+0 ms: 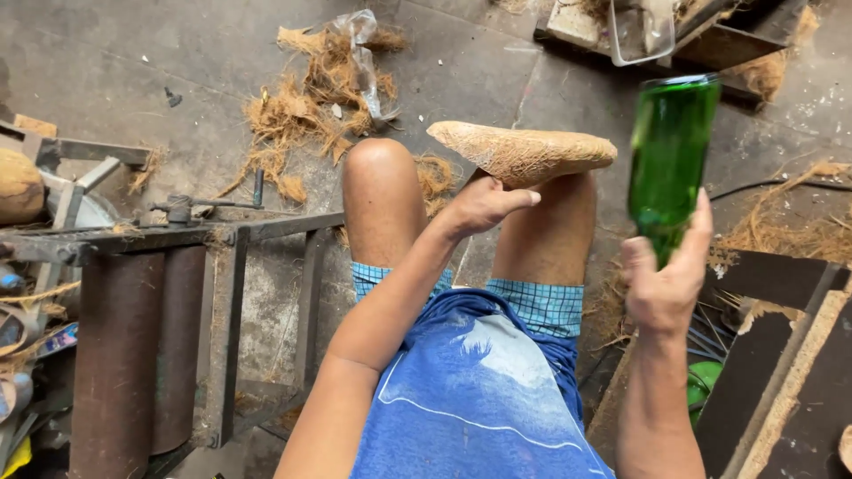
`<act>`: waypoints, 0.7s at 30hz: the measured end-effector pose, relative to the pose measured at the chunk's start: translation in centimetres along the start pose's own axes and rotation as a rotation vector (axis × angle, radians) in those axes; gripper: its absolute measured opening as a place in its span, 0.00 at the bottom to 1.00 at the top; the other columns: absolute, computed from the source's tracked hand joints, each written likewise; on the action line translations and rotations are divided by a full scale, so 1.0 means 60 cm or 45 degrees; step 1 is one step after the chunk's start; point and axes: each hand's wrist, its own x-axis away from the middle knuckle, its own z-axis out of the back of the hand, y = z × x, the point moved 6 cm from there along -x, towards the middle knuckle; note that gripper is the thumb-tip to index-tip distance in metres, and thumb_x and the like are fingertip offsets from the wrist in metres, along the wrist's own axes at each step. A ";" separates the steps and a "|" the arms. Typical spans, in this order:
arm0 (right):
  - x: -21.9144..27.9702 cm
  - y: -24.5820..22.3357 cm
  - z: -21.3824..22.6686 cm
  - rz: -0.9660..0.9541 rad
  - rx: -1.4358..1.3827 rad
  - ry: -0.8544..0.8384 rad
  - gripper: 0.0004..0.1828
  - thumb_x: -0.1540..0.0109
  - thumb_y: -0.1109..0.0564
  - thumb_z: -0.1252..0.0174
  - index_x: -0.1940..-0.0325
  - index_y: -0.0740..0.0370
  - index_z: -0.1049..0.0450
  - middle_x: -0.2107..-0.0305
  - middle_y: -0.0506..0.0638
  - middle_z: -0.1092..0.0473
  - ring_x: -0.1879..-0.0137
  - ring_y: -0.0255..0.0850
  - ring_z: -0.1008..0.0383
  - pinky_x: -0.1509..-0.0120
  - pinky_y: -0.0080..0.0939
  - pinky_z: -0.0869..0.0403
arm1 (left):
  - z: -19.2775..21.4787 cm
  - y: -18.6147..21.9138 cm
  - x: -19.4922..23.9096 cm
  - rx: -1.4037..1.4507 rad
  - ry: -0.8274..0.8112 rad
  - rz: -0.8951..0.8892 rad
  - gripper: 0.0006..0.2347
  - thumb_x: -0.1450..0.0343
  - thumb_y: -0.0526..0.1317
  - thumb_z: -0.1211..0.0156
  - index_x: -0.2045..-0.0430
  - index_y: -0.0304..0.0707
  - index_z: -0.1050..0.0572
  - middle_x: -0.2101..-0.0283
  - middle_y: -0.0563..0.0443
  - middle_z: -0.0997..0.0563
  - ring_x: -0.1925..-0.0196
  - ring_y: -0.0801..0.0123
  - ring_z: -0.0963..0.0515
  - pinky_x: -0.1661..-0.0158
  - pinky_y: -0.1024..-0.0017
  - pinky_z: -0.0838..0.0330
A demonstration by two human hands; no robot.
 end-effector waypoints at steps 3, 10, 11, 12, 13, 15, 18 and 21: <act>-0.003 0.020 0.000 -0.073 -0.241 0.001 0.38 0.29 0.41 0.64 0.22 0.67 0.60 0.54 0.60 0.40 0.76 0.34 0.44 0.79 0.32 0.37 | -0.002 0.015 -0.005 0.042 -0.010 -0.071 0.14 0.35 0.49 0.41 0.90 0.51 0.35 0.84 0.61 0.36 0.74 0.76 0.34 0.62 0.74 0.39; -0.002 0.019 -0.008 0.205 0.022 -0.174 0.44 0.43 0.65 0.36 0.25 0.66 0.47 0.53 0.75 0.31 0.51 0.67 0.27 0.50 0.63 0.27 | -0.024 -0.044 -0.065 -1.307 0.501 -1.372 0.10 0.33 0.40 0.46 0.61 0.39 0.27 0.61 0.44 0.24 0.54 0.58 0.22 0.49 0.60 0.34; -0.008 0.003 0.002 0.172 0.109 -0.172 0.45 0.44 0.66 0.34 0.26 0.69 0.44 0.53 0.74 0.30 0.49 0.68 0.27 0.51 0.62 0.27 | -0.046 -0.074 -0.067 -1.753 0.725 -1.717 0.06 0.34 0.35 0.49 0.66 0.46 0.27 0.67 0.54 0.24 0.60 0.65 0.21 0.54 0.65 0.32; -0.002 0.014 -0.009 0.173 0.102 -0.177 0.45 0.44 0.66 0.34 0.26 0.69 0.44 0.53 0.74 0.30 0.49 0.68 0.27 0.51 0.62 0.27 | -0.052 -0.103 -0.087 -1.759 0.726 -1.709 0.06 0.34 0.35 0.49 0.66 0.46 0.27 0.67 0.54 0.24 0.60 0.65 0.21 0.54 0.65 0.32; 0.006 0.024 -0.016 0.179 0.058 -0.205 0.44 0.44 0.64 0.35 0.26 0.68 0.45 0.53 0.73 0.30 0.49 0.66 0.27 0.50 0.63 0.27 | -0.041 -0.131 -0.137 -1.287 0.527 -1.274 0.10 0.31 0.40 0.48 0.58 0.40 0.27 0.58 0.44 0.24 0.49 0.62 0.25 0.44 0.64 0.37; 0.007 0.013 -0.022 0.184 0.012 -0.230 0.43 0.43 0.61 0.36 0.25 0.67 0.46 0.53 0.73 0.30 0.50 0.65 0.27 0.49 0.64 0.27 | -0.042 -0.176 -0.193 -0.818 0.327 -0.838 0.16 0.28 0.44 0.47 0.49 0.34 0.28 0.49 0.34 0.24 0.38 0.60 0.28 0.34 0.64 0.42; 0.002 0.001 -0.026 0.130 0.172 -0.250 0.30 0.33 0.56 0.48 0.29 0.72 0.39 0.62 0.73 0.29 0.59 0.64 0.25 0.57 0.62 0.27 | -0.055 -0.184 -0.199 -0.789 0.349 -0.870 0.18 0.30 0.47 0.45 0.50 0.36 0.26 0.50 0.36 0.23 0.40 0.59 0.26 0.35 0.64 0.40; 0.017 0.095 -0.041 -0.279 0.098 -0.261 0.28 0.30 0.42 0.58 0.36 0.60 0.27 0.82 0.58 0.32 0.76 0.46 0.31 0.64 0.54 0.31 | -0.053 -0.191 -0.193 -0.752 0.418 -0.909 0.19 0.32 0.51 0.42 0.52 0.40 0.24 0.53 0.39 0.21 0.44 0.57 0.23 0.38 0.65 0.37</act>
